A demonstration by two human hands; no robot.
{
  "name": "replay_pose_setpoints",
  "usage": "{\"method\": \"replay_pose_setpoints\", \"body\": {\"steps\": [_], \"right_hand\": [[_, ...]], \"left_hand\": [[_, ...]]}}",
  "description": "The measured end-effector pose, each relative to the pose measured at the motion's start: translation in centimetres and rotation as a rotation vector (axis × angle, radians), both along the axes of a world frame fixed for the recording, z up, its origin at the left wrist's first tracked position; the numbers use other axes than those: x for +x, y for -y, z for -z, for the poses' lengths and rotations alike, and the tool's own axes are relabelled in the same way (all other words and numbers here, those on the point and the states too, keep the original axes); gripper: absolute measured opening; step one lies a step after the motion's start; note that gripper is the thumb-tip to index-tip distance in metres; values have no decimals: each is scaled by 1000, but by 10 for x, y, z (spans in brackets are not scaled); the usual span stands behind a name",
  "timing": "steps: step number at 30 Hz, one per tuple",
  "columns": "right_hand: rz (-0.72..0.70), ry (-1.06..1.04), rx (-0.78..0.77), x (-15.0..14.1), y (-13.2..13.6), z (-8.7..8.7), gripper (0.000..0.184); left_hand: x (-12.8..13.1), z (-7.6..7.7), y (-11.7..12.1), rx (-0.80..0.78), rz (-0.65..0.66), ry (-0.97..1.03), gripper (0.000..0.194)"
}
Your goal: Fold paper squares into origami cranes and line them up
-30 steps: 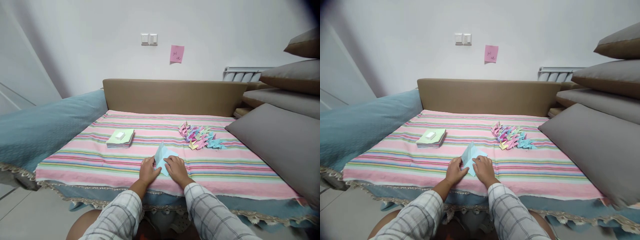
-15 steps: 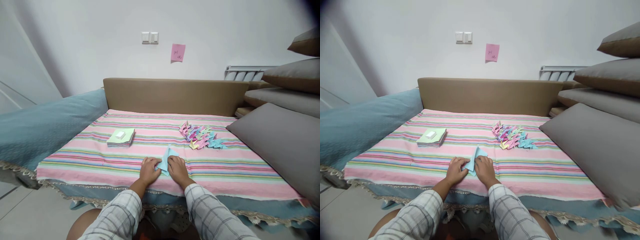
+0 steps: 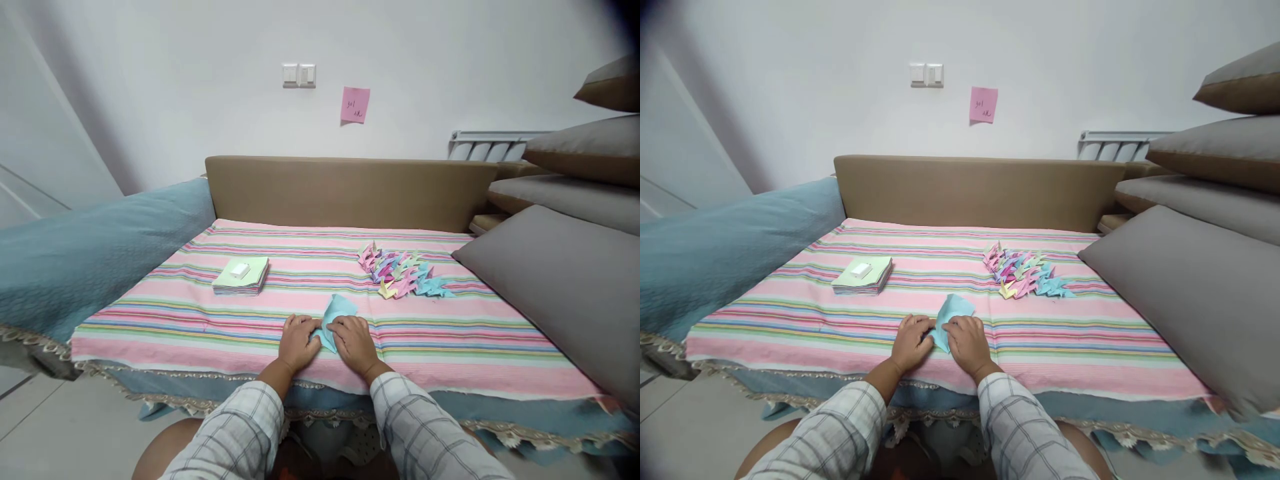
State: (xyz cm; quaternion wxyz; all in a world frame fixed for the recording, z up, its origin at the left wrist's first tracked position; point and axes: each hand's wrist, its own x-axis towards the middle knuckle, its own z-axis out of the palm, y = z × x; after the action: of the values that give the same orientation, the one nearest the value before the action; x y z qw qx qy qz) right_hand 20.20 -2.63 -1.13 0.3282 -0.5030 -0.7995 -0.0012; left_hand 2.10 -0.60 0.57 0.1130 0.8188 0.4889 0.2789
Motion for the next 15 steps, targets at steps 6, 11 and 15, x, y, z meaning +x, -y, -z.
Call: {"method": "replay_pose_setpoints", "body": {"steps": [6, 11, 15], "right_hand": [[-22, 43, -2, -2, 1, -1, 27], [-18, -22, 64, -2, 1, 5, 23], [243, -385, 205, 4, -10, 17, 37]], "left_hand": [[-1, 6, -3, 14, -33, 32, 44], [-1, 8, -3, 55, -56, 31, 48], [0, 7, -5, 41, -64, 7, 56]]}}
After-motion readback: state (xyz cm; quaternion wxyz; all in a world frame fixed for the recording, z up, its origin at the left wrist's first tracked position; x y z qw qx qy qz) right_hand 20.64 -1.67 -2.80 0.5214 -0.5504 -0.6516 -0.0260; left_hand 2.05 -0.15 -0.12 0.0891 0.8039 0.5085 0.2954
